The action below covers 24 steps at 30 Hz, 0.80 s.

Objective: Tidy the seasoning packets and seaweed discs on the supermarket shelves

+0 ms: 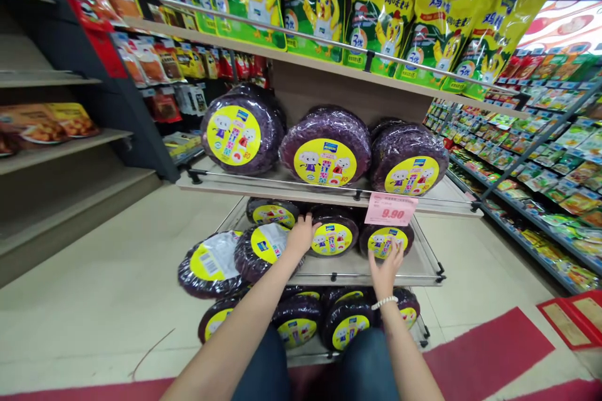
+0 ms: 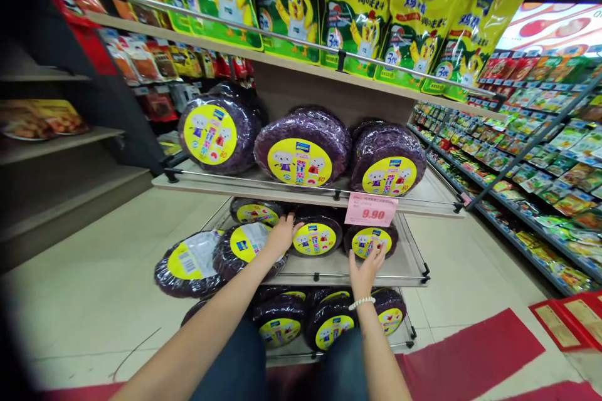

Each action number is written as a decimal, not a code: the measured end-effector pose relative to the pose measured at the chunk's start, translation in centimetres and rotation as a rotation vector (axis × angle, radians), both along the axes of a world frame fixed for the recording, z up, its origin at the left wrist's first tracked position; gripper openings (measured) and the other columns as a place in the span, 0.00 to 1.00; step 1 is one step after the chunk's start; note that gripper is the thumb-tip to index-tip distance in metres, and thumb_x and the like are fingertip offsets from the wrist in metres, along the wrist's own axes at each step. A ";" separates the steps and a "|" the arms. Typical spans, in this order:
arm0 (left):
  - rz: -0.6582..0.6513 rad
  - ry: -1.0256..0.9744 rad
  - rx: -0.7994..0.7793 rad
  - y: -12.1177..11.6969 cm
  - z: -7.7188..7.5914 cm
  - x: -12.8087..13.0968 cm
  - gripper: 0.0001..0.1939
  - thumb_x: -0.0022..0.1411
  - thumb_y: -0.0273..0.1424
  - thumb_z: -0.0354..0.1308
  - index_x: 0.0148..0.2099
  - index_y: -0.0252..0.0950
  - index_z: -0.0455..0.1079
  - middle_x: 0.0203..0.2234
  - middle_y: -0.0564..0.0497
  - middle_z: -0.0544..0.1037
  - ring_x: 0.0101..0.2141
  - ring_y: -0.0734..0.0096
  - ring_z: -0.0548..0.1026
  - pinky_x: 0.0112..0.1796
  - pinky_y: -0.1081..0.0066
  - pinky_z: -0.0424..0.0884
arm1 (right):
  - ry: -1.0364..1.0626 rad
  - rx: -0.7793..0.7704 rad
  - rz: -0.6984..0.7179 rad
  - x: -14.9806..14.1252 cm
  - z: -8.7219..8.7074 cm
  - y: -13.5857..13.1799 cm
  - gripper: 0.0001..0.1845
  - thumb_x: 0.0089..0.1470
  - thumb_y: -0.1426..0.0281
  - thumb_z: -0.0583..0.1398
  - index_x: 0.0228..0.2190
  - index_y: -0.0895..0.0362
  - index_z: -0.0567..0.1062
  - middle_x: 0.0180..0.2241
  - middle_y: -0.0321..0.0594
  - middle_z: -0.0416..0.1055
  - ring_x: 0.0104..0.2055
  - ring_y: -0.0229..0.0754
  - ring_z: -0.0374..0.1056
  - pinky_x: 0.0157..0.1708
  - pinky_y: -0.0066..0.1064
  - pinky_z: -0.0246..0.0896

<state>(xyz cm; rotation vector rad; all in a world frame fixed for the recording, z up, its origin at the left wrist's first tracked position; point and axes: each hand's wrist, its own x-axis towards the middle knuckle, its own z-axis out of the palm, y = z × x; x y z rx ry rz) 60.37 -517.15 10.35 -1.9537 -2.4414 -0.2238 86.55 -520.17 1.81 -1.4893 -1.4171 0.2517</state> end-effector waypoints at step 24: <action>-0.310 -0.154 0.229 -13.6 1.4 -15.9 0.26 0.61 0.24 0.46 0.62 0.38 0.64 0.61 0.46 0.66 0.67 0.53 0.52 0.65 0.48 0.56 | -0.304 0.003 0.410 -5.0 -2.1 -6.7 0.36 0.63 0.63 0.56 0.67 0.55 0.50 0.70 0.54 0.34 0.72 0.58 0.34 0.62 0.61 0.51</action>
